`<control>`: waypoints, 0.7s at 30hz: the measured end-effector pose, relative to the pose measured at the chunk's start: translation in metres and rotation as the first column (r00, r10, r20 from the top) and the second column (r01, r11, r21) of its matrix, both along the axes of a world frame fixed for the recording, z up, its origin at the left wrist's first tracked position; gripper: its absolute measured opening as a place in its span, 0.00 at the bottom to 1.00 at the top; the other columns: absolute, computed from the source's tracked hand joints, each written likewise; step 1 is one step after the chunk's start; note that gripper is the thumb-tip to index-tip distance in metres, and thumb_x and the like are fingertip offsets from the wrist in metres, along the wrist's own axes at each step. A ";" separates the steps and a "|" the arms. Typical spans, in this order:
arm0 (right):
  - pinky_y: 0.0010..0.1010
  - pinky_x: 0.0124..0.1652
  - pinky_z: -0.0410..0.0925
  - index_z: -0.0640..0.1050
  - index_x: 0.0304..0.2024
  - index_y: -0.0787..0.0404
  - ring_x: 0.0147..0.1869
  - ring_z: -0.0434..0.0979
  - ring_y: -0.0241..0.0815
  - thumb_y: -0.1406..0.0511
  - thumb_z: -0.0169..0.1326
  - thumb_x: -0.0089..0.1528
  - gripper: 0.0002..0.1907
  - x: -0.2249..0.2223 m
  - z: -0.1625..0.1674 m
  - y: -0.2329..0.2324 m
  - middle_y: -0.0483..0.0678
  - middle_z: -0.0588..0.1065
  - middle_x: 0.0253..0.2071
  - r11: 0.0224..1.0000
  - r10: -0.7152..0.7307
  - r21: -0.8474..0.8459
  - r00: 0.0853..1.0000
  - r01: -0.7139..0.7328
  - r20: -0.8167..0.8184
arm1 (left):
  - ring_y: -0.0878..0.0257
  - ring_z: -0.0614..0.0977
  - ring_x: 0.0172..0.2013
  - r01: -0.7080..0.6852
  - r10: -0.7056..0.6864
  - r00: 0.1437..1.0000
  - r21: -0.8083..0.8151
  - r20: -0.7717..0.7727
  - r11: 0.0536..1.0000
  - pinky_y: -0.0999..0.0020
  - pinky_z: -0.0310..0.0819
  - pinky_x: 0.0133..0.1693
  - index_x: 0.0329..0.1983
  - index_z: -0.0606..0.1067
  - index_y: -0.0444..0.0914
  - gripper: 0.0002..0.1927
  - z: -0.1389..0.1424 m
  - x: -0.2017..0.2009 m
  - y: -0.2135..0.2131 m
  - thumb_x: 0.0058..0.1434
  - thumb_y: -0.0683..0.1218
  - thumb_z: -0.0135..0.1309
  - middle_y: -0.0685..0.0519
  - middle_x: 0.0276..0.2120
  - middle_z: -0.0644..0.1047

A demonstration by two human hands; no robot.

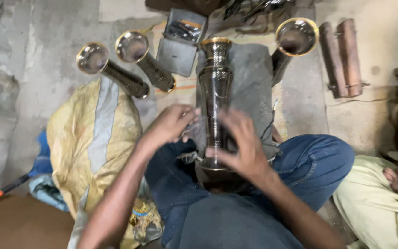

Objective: The person sits on the floor and uses a small metal tool to polish the surface of a silver-colored metal vase. They rotate the vase and work on different sections, including the neck and body, while other similar vases lie nearby.

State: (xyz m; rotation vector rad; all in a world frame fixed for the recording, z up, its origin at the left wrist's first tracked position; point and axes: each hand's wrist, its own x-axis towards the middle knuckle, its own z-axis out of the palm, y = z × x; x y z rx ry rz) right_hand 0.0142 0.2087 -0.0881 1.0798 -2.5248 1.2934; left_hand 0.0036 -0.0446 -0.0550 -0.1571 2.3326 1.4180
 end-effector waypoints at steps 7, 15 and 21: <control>0.29 0.40 0.75 0.79 0.43 0.62 0.44 0.79 0.40 0.68 0.65 0.61 0.09 0.063 -0.042 0.045 0.47 0.77 0.42 0.991 0.040 0.136 0.981 -0.014 -0.192 | 0.73 0.63 0.09 -0.456 0.437 0.888 0.393 0.141 0.799 0.76 0.50 0.12 0.38 0.76 0.36 0.21 -0.053 0.064 0.012 0.73 0.57 0.44 0.54 0.13 0.73; 0.39 0.44 0.73 0.76 0.41 0.67 0.47 0.78 0.52 0.72 0.66 0.49 0.18 0.060 -0.053 0.044 0.53 0.75 0.40 0.987 -0.076 0.146 0.996 0.069 0.048 | 0.73 0.64 0.09 -0.489 0.494 0.867 0.297 0.062 0.820 0.76 0.54 0.13 0.37 0.77 0.35 0.23 -0.063 0.089 0.016 0.72 0.58 0.44 0.53 0.13 0.75; 0.34 0.50 0.74 0.76 0.44 0.63 0.54 0.78 0.45 0.71 0.66 0.57 0.16 0.062 -0.057 0.046 0.51 0.77 0.49 1.000 -0.023 -0.001 0.991 0.023 -0.129 | 0.72 0.66 0.09 -0.485 0.488 0.872 0.193 0.032 0.853 0.74 0.55 0.14 0.38 0.77 0.35 0.22 -0.051 0.090 0.020 0.72 0.57 0.45 0.53 0.13 0.75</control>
